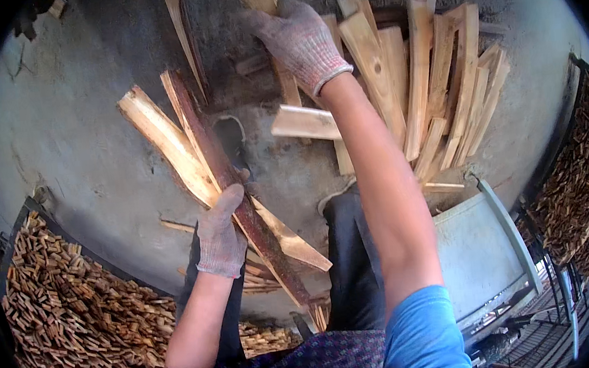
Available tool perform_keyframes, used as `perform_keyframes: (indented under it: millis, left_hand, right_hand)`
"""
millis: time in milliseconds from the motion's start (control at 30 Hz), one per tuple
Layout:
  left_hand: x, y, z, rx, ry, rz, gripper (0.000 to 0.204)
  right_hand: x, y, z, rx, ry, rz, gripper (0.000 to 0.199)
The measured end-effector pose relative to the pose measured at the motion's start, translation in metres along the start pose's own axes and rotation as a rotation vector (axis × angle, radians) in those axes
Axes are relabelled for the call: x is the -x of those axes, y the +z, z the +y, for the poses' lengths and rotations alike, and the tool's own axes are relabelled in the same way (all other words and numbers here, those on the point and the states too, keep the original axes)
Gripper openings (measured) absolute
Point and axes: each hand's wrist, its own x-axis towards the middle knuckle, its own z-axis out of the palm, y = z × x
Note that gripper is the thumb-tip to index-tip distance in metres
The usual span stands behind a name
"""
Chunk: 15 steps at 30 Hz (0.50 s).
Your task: The person gathers loose wooden planks from the floor, aligns them into neat bundles, and stacks them onto a growing pile. The person repeats this process, moving between the floor and the stack to organize the wood.
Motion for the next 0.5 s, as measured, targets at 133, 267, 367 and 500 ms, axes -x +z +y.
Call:
perform_keyframes:
  millis: [133,267,367,500]
  left_hand:
    - [0.008,0.015,0.026,0.052,0.121,-0.163,0.056]
    - [0.008,0.005,0.032,-0.048,0.178,-0.228,0.062]
    - [0.011,-0.003,0.034,0.016,0.180,-0.247,0.063]
    - [-0.010,-0.029,0.026,0.060,0.186,-0.108,0.047]
  right_hand:
    - [0.000,0.003,-0.075,-0.287,0.260,-0.007,0.041]
    - [0.028,0.035,-0.123,-0.442,0.157,0.089,0.041]
    - [0.033,0.046,-0.166,-0.614,0.295,0.042,0.039]
    - [0.025,0.061,-0.162,-0.756,0.371,-0.126,0.047]
